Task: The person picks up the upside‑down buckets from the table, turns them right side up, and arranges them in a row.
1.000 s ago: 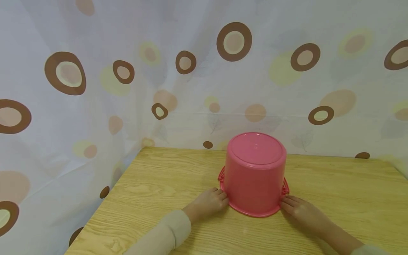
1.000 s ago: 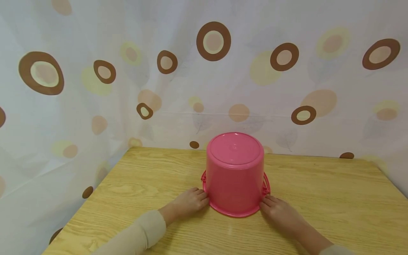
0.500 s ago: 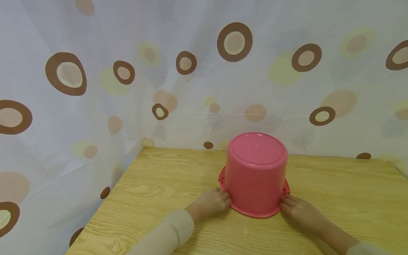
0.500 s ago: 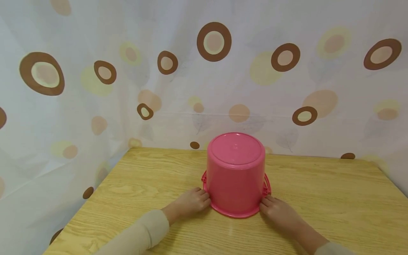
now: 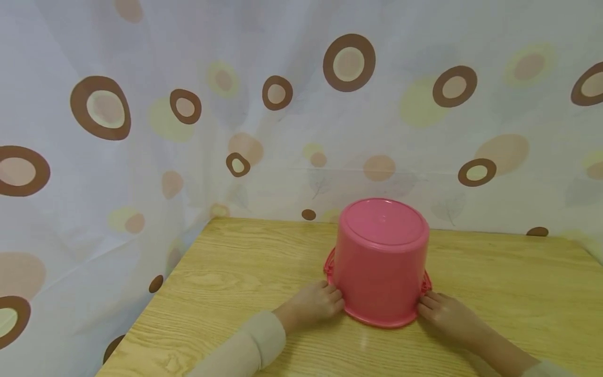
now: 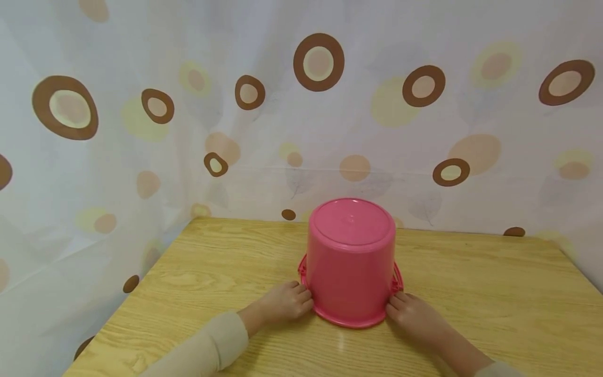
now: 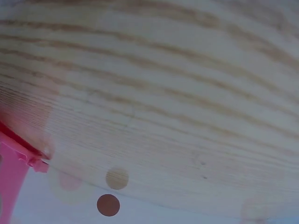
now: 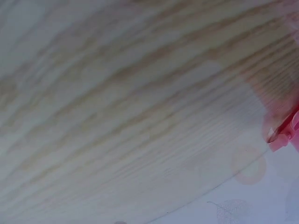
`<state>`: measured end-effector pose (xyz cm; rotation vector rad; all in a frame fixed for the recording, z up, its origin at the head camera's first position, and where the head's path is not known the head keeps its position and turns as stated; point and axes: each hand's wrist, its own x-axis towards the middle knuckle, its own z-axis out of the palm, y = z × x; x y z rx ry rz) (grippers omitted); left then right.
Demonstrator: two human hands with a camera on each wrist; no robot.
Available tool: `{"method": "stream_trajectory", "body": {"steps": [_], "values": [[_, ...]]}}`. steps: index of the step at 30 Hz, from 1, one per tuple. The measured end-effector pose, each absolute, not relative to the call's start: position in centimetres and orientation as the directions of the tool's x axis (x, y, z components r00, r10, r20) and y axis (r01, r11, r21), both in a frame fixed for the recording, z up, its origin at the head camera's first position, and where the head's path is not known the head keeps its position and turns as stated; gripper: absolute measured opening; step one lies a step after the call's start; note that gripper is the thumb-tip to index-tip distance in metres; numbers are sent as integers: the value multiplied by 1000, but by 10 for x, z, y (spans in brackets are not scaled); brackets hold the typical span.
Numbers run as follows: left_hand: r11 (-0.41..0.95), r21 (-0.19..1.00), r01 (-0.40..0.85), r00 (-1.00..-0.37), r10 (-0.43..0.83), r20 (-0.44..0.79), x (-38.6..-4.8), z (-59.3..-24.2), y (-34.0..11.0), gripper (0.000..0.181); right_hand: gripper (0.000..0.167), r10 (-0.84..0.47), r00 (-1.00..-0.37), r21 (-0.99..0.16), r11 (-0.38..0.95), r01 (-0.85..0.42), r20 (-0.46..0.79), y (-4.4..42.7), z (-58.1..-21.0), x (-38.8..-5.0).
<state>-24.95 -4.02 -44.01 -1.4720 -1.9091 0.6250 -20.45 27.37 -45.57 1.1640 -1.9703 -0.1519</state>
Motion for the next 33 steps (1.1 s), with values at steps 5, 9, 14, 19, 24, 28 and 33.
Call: {"method": "stream_trajectory", "body": {"steps": [5,9,14,19,24,28,33], "values": [[266,-702,661,-118,960,253,-247,-439,-41,12,54,-774,-225,493,569,-658,592,274,-452,-200],[266,-689,674,-69,951,301,-247,-439,-41,14,55,-775,-229,502,573,-648,590,274,-450,-195],[263,-668,696,-3,931,364,-247,-438,-40,14,56,-761,-231,486,584,-650,606,275,-447,-191],[257,-677,689,45,918,395,-246,-436,-39,9,53,-731,-243,439,605,-665,638,278,-445,-188],[250,-644,723,68,902,427,-245,-436,-38,10,50,-704,-244,408,619,-670,667,281,-446,-186],[247,-624,741,85,888,451,-244,-435,-37,9,50,-661,-236,384,648,-658,712,283,-447,-187],[253,-618,745,102,871,480,-244,-432,-38,8,54,-589,-264,342,716,-608,764,286,-446,-190]]}}
